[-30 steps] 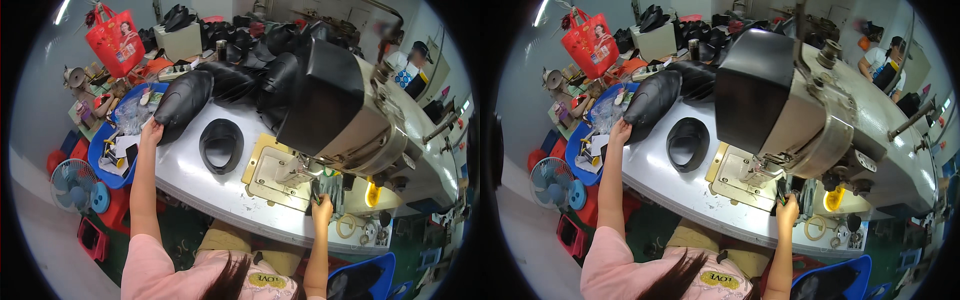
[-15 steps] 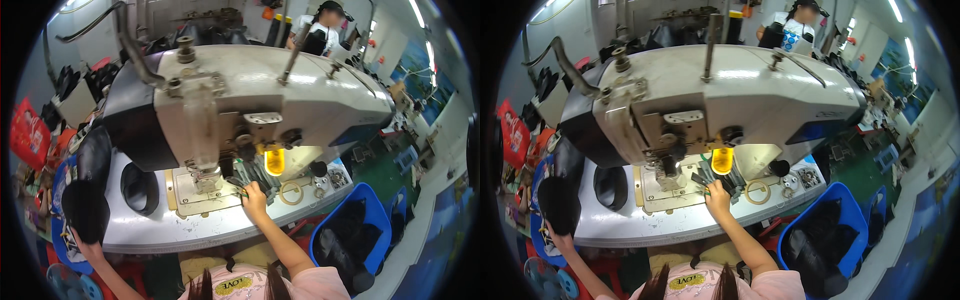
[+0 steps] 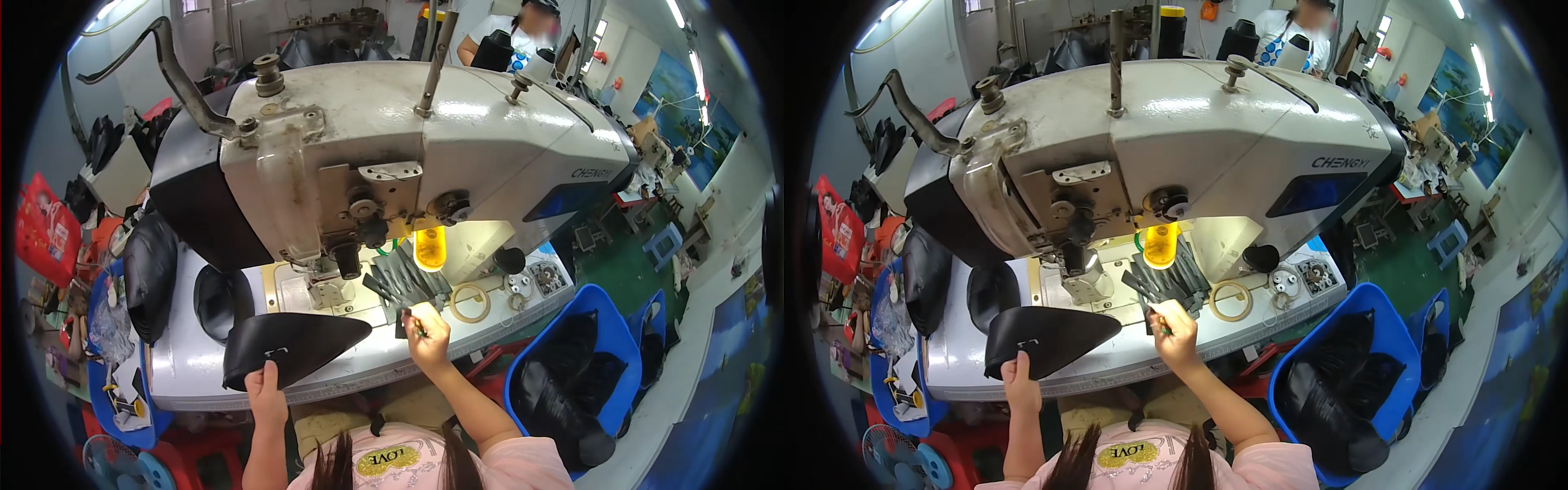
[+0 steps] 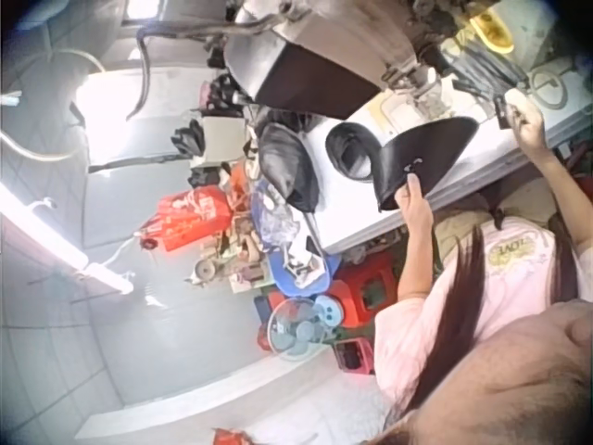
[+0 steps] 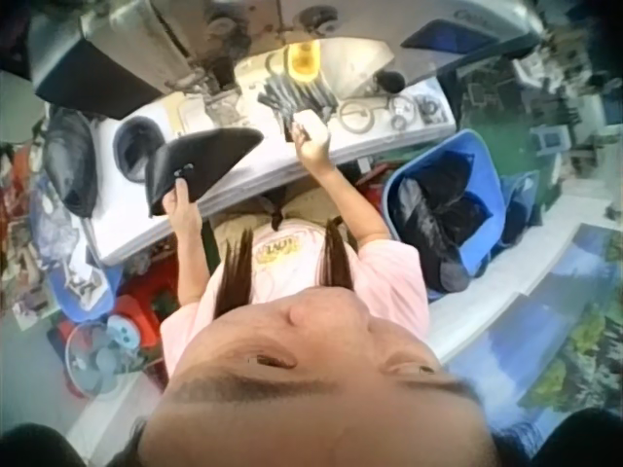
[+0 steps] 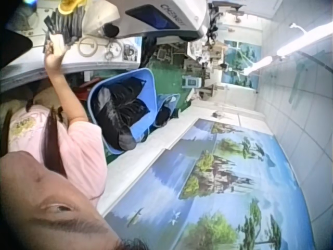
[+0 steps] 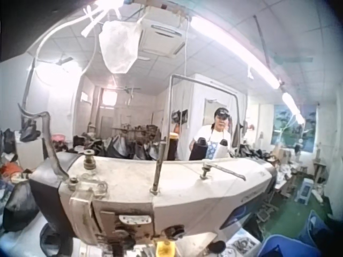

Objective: The person sews black leather shoe uppers using a sewing machine. They repeatedly pick up a shoe, align it under the needle, sew a section, and then inspect the stitching before moving to the next shoe.

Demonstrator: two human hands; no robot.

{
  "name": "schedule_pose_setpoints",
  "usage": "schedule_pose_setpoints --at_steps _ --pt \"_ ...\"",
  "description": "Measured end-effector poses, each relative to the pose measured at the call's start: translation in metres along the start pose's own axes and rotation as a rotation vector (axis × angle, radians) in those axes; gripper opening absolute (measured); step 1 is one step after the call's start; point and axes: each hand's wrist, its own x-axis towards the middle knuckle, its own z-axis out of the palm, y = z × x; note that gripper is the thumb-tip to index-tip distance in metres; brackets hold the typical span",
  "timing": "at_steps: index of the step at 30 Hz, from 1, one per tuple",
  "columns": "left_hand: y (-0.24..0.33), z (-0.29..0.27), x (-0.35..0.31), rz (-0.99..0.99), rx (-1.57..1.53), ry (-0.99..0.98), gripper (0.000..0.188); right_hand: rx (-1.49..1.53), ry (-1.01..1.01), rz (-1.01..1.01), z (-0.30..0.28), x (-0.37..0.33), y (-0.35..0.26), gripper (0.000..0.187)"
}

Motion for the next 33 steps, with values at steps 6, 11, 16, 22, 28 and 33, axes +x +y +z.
schedule_pose_setpoints --at_steps 6,11,16,22,28,33 --pt "-0.007 0.033 -0.007 0.017 0.189 0.193 0.028 0.285 -0.27 0.264 0.003 -0.008 -0.063 0.004" --pt "0.008 0.045 -0.006 -0.07 0.056 -0.25 0.027 0.451 -0.456 0.615 0.015 -0.027 -0.075 0.011" --pt "0.006 0.041 -0.009 -0.107 -0.101 -0.343 0.026 0.508 -0.572 0.77 0.03 -0.024 -0.075 0.017" --pt "0.011 0.045 -0.008 -0.107 -0.115 -0.356 0.018 0.549 -0.64 0.771 0.04 -0.025 -0.079 0.017" --pt "0.015 0.045 -0.006 -0.112 -0.062 -0.371 0.016 0.532 -0.656 0.767 0.043 -0.029 -0.074 0.016" --pt "0.012 0.045 -0.006 -0.169 -0.089 -0.361 0.016 0.527 -0.659 0.783 0.043 -0.028 -0.074 0.016"
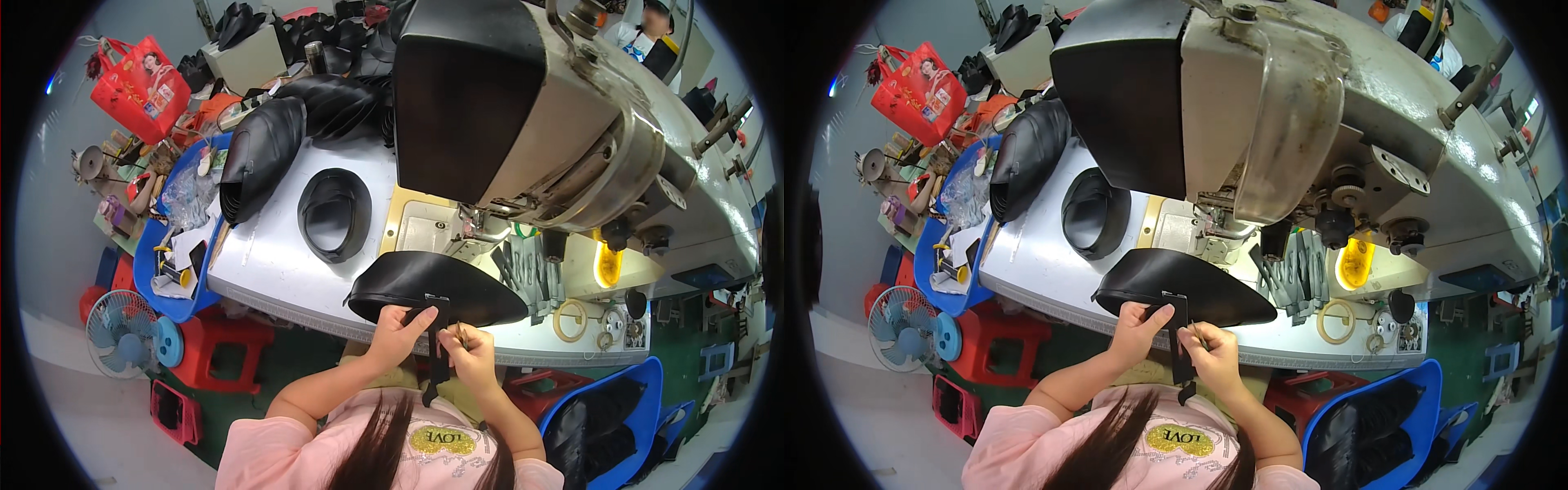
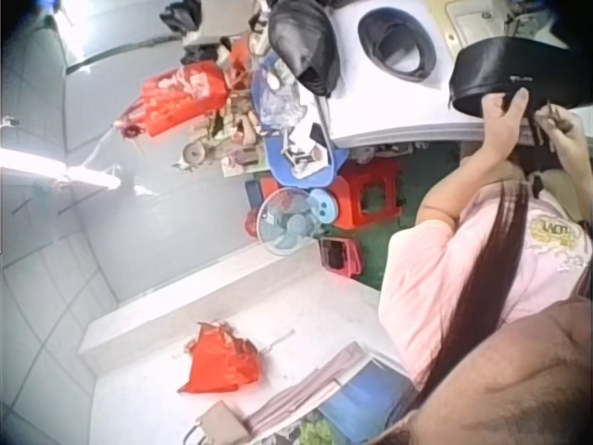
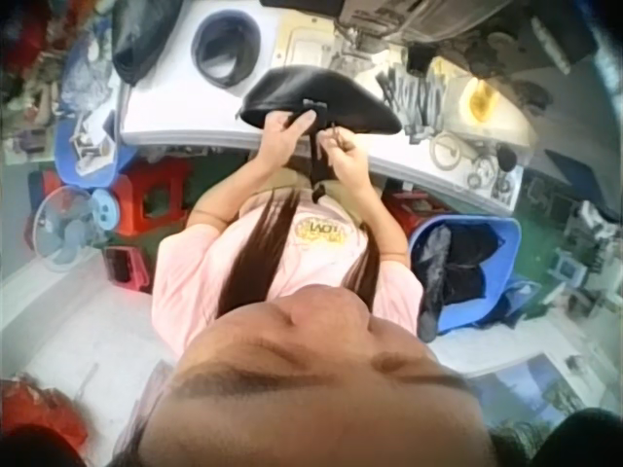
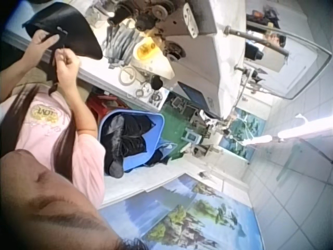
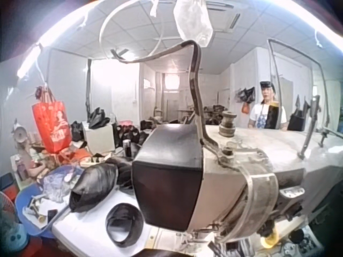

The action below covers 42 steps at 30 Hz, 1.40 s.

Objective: The person sews black leather shoe uppers using a sewing machine. They repeatedly pick up a shoe, align it under the needle, sew a section, and then inspect the stitching before moving to the next shoe.

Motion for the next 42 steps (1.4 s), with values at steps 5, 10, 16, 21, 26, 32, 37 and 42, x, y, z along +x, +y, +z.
schedule_pose_setpoints --at_steps 5,10,16,21,26,32,37,42 --pt "0.0 0.001 0.003 0.04 0.144 0.043 0.021 0.002 -0.031 0.049 -0.004 0.0 0.002 0.012" --pt "0.013 -0.018 0.011 0.038 0.433 -0.072 0.025 -0.599 0.224 -0.582 -0.043 0.013 -0.031 0.008" --pt "0.017 -0.014 0.024 0.157 0.556 -0.24 0.017 -0.301 -0.13 -0.091 -0.059 0.048 -0.049 0.037" --pt "0.015 -0.017 0.023 0.104 0.556 -0.275 0.019 0.102 -0.226 0.135 -0.063 0.064 -0.036 0.041" --pt "0.016 -0.017 0.026 0.103 0.697 -0.259 0.022 -0.056 -0.356 0.237 -0.049 0.061 -0.045 0.038" --pt "0.022 -0.013 0.033 0.101 0.723 -0.259 0.021 -0.115 -0.186 0.204 -0.038 0.061 -0.048 0.037" --pt "0.026 -0.007 0.032 0.353 0.894 -0.098 0.02 -0.148 -0.153 0.165 -0.034 0.059 -0.054 0.036" --pt "0.029 -0.008 0.022 0.268 0.861 -0.05 0.019 -0.104 -0.125 0.167 -0.03 0.059 -0.051 0.036"
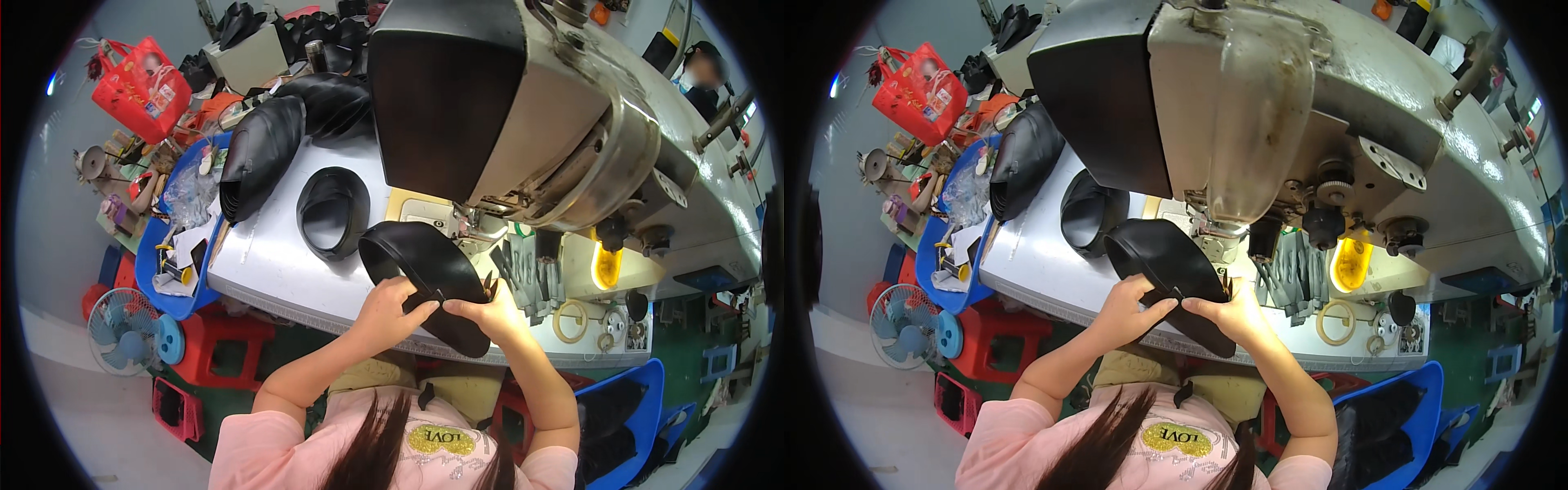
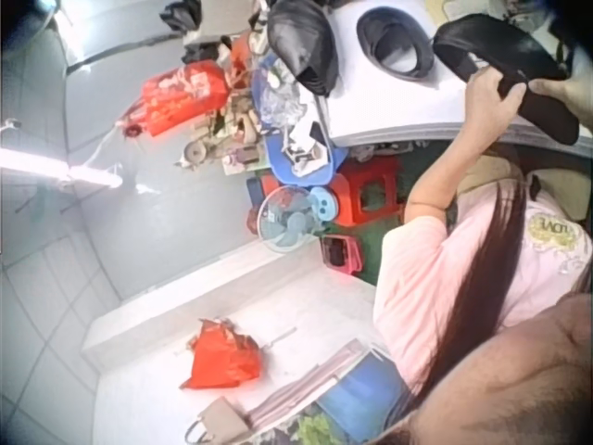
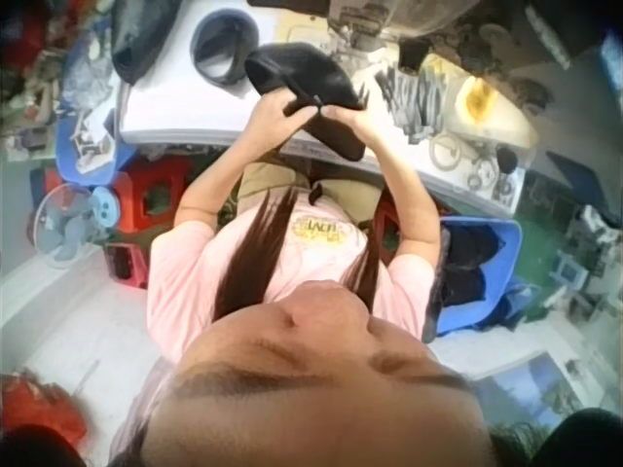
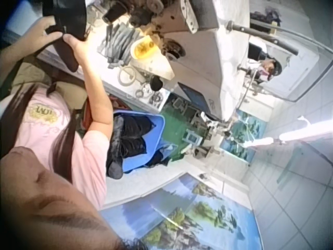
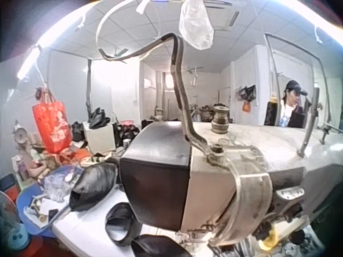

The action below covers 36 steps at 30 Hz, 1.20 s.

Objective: The person sews black leather shoe uppers using a sewing machine. They repeatedly pick up a shoe, align it under the needle, sew a section, and then inspect the stitching before moving to the next shoe.

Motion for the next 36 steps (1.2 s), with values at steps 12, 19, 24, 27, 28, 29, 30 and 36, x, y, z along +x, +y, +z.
schedule_pose_setpoints --at_steps 12,19,24,27,28,29,30,36 --pt "0.001 -0.009 0.016 0.073 -0.202 0.049 0.018 -0.016 0.04 -0.111 0.004 0.007 -0.016 0.03" --pt "0.003 -0.023 0.055 -0.287 -0.59 -0.239 0.02 0.063 0.062 -0.073 -0.021 0.009 -0.004 0.015" --pt "0.006 -0.026 0.09 -0.317 -0.574 -0.349 0.021 0.278 0.226 -0.111 -0.02 0.015 0.008 0.022" --pt "0.007 -0.023 0.108 -0.342 -0.54 -0.337 0.026 0.44 0.279 -0.143 -0.016 0.019 0.003 0.026" --pt "0.01 -0.024 0.112 -0.351 -0.546 -0.333 0.028 0.48 0.277 -0.123 -0.019 0.023 0.004 0.027" --pt "0.025 -0.027 0.116 -0.361 -0.553 -0.342 0.03 0.523 0.286 -0.1 -0.023 0.025 0.007 0.028" --pt "0.034 -0.03 0.119 -0.373 -0.56 -0.339 0.031 0.544 0.251 -0.092 -0.025 0.026 0.008 0.027" --pt "0.062 -0.052 0.139 -0.19 -0.122 -0.461 0.063 0.432 0.387 -0.237 -0.008 0.023 0.015 0.017"
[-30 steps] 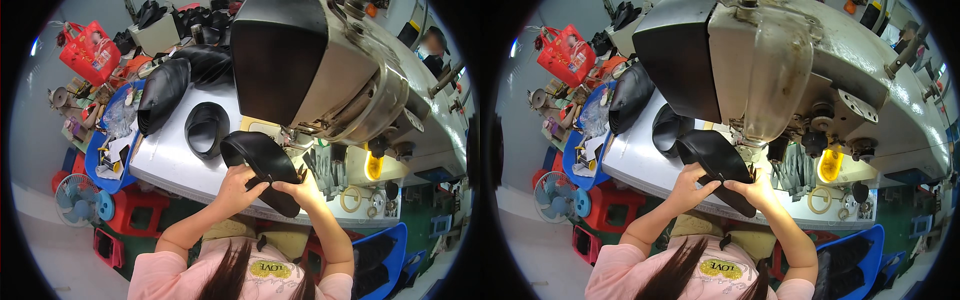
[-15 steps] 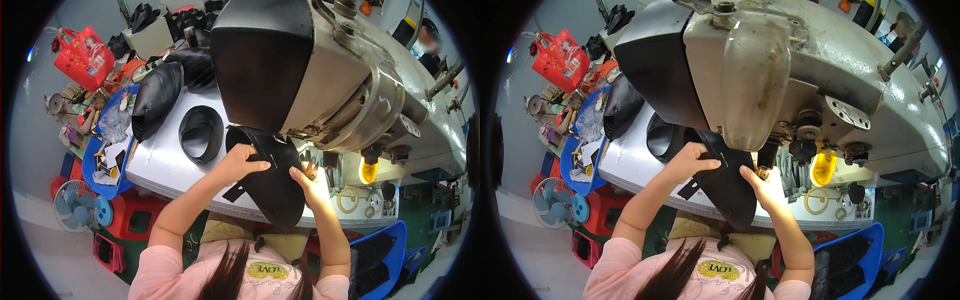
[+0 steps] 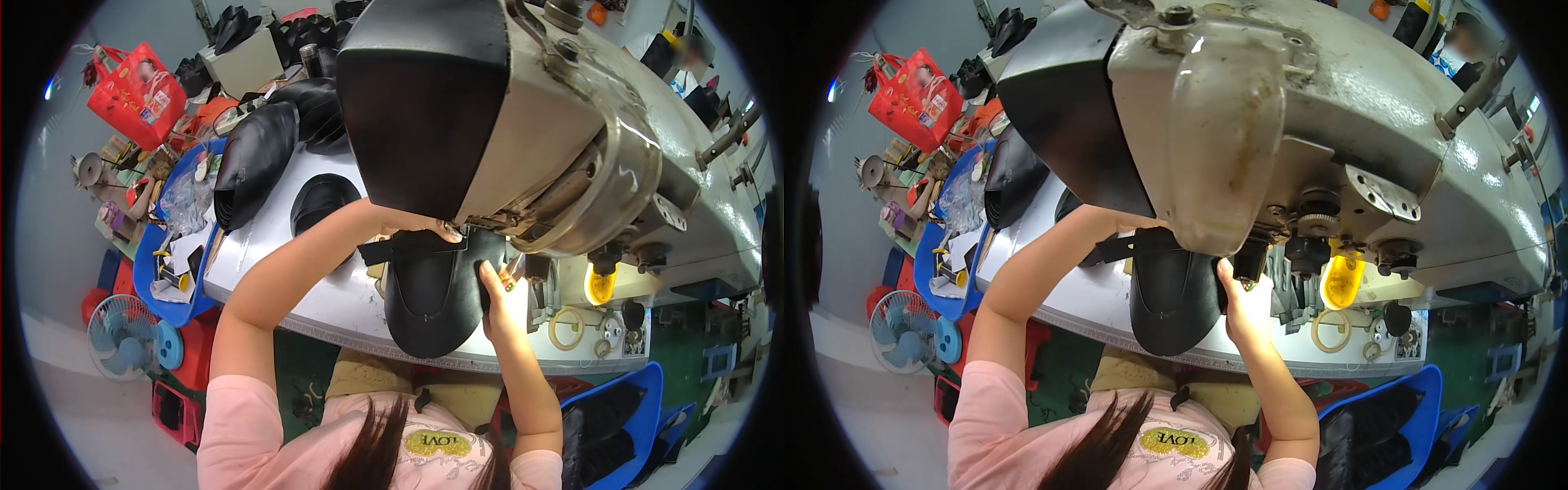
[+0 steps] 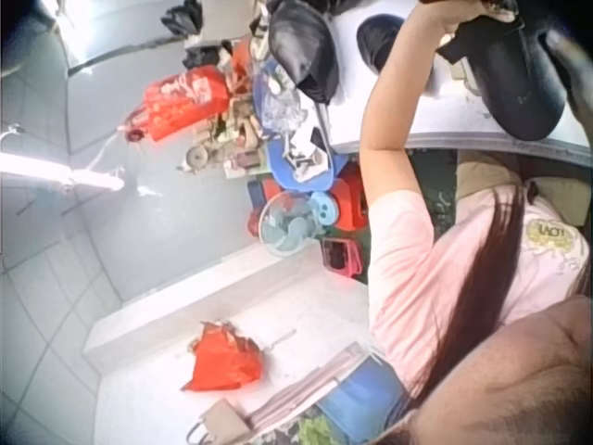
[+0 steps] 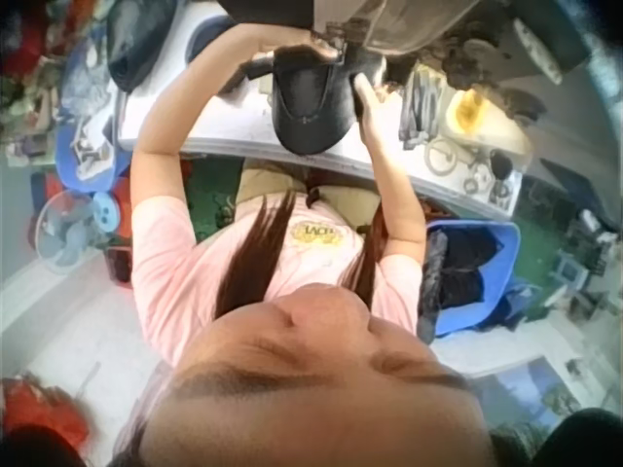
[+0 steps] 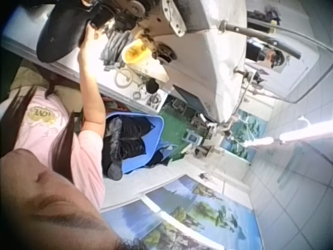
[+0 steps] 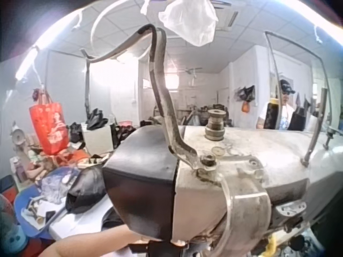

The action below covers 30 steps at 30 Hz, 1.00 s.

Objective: The person sews black leather shoe uppers using a sewing machine. They repeatedly pick up a shoe, align it under the needle, sew a section, and then inspect the stitching before moving to the next shoe.

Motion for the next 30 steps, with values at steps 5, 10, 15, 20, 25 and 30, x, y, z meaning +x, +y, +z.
schedule_pose_setpoints --at_steps 5,10,15,20,25,30 --pt "0.0 -0.007 0.009 0.07 -0.009 -0.007 0.071 -0.087 0.009 0.007 0.003 -0.002 -0.001 0.02" --pt "-0.005 -0.009 0.016 0.071 -0.017 -0.021 0.069 -0.079 -0.005 -0.005 -0.002 0.004 0.003 0.02" --pt "-0.008 -0.007 0.018 0.071 -0.024 -0.039 0.067 -0.083 -0.012 -0.066 -0.005 0.005 0.009 0.023" --pt "-0.008 -0.011 0.022 0.073 -0.02 -0.073 0.065 -0.394 0.023 -0.288 -0.02 0.016 0.026 0.026" --pt "-0.005 -0.02 0.023 0.082 -0.01 -0.048 0.063 -0.412 -0.045 -0.065 -0.005 0.004 -0.013 0.025" --pt "-0.005 -0.021 0.031 0.098 -0.022 -0.031 0.061 -0.92 0.052 -1.001 -0.069 -0.02 -0.048 0.005"
